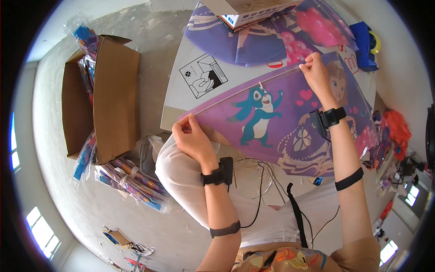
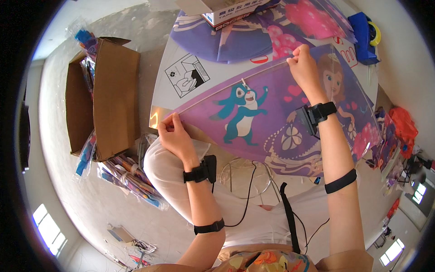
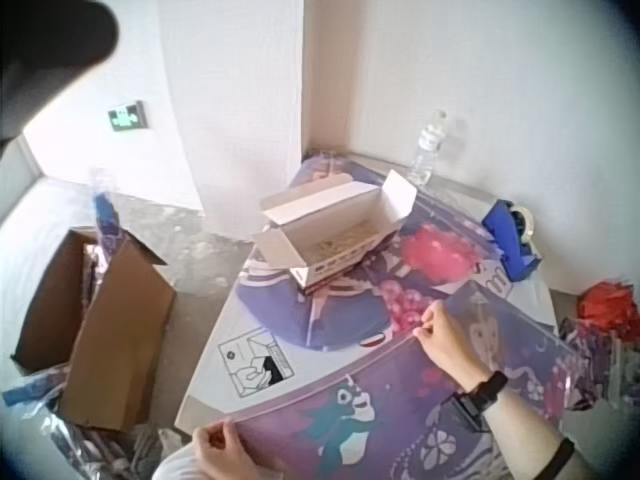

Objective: Assembling a plastic kite by attaching support rods and securing them with tape.

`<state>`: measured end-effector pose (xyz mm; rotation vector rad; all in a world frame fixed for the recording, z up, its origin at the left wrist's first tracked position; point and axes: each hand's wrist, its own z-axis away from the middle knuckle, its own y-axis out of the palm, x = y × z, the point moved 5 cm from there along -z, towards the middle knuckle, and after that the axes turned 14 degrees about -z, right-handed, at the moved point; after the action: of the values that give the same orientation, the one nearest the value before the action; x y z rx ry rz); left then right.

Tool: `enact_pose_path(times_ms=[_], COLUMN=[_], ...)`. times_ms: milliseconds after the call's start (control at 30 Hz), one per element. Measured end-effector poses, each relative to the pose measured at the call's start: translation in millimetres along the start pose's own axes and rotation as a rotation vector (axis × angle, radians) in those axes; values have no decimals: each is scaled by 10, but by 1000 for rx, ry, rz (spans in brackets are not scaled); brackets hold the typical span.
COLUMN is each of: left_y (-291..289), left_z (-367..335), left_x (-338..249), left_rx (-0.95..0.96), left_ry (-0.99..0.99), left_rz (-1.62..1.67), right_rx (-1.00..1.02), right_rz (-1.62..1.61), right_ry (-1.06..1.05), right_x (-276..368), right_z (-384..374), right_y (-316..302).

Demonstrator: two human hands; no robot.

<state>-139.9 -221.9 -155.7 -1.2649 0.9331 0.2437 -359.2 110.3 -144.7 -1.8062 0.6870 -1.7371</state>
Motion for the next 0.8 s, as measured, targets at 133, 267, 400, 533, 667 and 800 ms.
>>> enact_pose_path(times_ms=[133, 267, 400, 533, 667, 800], left_y=[-14, 1, -14, -36, -29, -45], left_z=[7, 13, 13, 11, 18, -15], left_x=[-13, -20, -41, -95, -122, -43], left_rx=[15, 13, 18, 37, 5, -4], left_ry=[-17, -4, -6, -26, -80, -28], left_rz=[-5, -20, -1, -28, 17, 25], right_rx=[-7, -17, -14, -40, -226, -121], right_rz=[36, 89, 51, -5, 178, 19], right_ry=[15, 39, 22, 63, -243, 29], right_x=[64, 95, 140, 145, 62, -57], right_z=[22, 46, 69, 82, 46, 32], right_y=[2, -13, 8, 28, -77, -24])
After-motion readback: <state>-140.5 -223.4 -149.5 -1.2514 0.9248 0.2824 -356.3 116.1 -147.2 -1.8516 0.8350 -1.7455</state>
